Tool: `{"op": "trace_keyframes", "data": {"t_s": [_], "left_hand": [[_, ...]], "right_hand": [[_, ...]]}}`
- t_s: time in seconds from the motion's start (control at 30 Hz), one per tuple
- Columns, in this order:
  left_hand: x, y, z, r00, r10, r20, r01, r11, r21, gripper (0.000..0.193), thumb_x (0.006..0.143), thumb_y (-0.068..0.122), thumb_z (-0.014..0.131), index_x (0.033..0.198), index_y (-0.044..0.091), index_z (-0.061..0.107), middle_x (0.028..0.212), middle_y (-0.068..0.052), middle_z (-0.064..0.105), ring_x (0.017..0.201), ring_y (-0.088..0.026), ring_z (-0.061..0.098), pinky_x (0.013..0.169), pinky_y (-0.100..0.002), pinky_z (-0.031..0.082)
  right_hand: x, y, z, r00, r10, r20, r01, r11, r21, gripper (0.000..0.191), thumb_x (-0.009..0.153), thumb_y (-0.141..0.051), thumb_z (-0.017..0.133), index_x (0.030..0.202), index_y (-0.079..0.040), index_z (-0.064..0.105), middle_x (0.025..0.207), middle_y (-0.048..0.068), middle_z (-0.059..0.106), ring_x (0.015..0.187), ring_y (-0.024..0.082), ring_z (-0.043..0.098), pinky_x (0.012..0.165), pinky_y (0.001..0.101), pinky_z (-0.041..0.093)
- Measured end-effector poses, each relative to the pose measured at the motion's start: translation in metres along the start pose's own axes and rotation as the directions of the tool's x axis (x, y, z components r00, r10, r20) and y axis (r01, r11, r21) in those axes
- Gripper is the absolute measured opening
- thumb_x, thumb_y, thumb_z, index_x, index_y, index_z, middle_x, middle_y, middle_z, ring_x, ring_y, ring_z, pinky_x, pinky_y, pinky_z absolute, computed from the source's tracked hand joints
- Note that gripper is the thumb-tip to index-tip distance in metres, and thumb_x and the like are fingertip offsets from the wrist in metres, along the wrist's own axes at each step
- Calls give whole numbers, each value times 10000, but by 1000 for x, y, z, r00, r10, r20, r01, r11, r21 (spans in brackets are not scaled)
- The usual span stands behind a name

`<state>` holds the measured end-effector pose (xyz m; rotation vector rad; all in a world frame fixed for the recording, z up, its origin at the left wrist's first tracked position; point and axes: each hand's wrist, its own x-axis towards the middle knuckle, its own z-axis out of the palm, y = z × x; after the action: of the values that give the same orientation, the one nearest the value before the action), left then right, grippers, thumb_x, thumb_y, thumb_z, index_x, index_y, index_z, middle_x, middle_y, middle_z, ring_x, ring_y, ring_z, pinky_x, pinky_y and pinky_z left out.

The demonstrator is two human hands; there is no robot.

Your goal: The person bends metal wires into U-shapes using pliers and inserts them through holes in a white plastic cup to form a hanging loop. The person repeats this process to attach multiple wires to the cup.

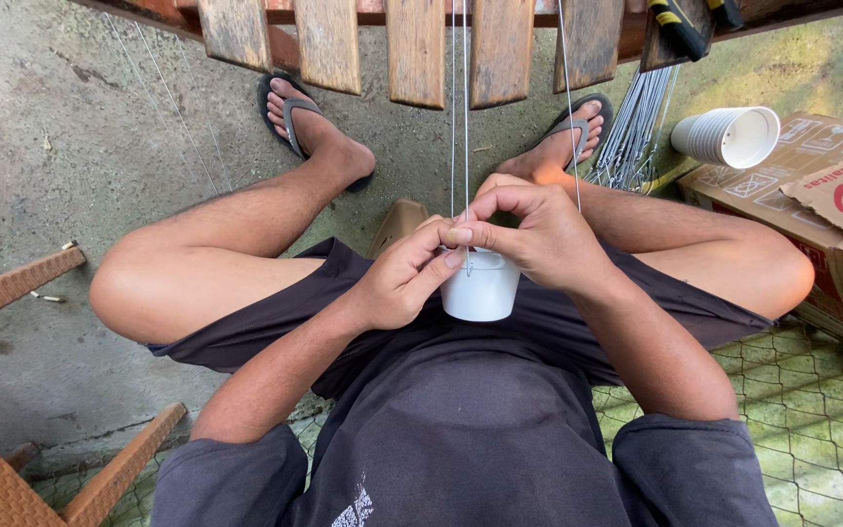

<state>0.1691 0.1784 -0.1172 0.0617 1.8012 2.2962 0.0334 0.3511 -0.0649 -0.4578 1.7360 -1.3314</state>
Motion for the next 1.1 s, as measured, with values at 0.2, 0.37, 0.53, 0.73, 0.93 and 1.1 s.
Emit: {"op": "trace_keyframes", "data": {"t_s": [0.2,0.37,0.53,0.73,0.93,1.1], "left_hand": [[-1,-2,0,999,35,-6,-35,999,-16,264,1131,163,509,1355,35,566,1224,-69,573,1151,-146,582,1034,-288,468],[-3,-8,-1,996,94,-7,-94,996,-6,255,1141,159,514,1353,32,574,1320,-100,577,1291,-186,569,1122,-320,446],[-6,-9,-1,1000,9,7,-8,998,-56,275,1129,159,517,1370,40,580,1292,-86,586,1225,-166,596,1086,-319,478],[-7,-3,-2,997,80,5,-79,990,-115,437,1025,177,639,1415,34,504,1320,-71,542,1259,-160,556,1125,-328,435],[-6,-7,3,997,10,-73,-8,999,33,390,962,163,758,1305,53,609,1119,-45,629,1084,-155,623,1039,-313,492],[-1,1,2,994,59,-96,-55,998,42,228,961,162,752,1095,55,602,1044,-29,607,985,-133,613,1139,-328,399]], "right_hand": [[1,-1,-1,1000,-23,-6,22,999,-47,156,927,-174,786,947,-23,752,930,-1,679,900,77,641,808,239,519],[1,4,0,998,-57,-6,56,997,-56,159,927,-173,787,947,-26,731,937,-3,694,917,73,652,830,238,529],[1,6,0,999,-36,-11,35,996,-79,164,925,-177,791,938,-30,721,930,-3,690,910,71,643,824,241,527],[3,11,1,1000,-5,9,5,1000,-3,166,937,-186,777,944,-34,709,933,-10,685,903,63,644,816,240,532],[1,21,4,997,70,20,-71,994,80,141,952,-171,755,954,-39,706,918,-12,697,877,57,639,794,239,531],[-8,21,-4,832,-498,-245,366,824,-432,101,990,-84,707,1027,3,670,1005,98,687,1031,182,662,940,288,518]]}}
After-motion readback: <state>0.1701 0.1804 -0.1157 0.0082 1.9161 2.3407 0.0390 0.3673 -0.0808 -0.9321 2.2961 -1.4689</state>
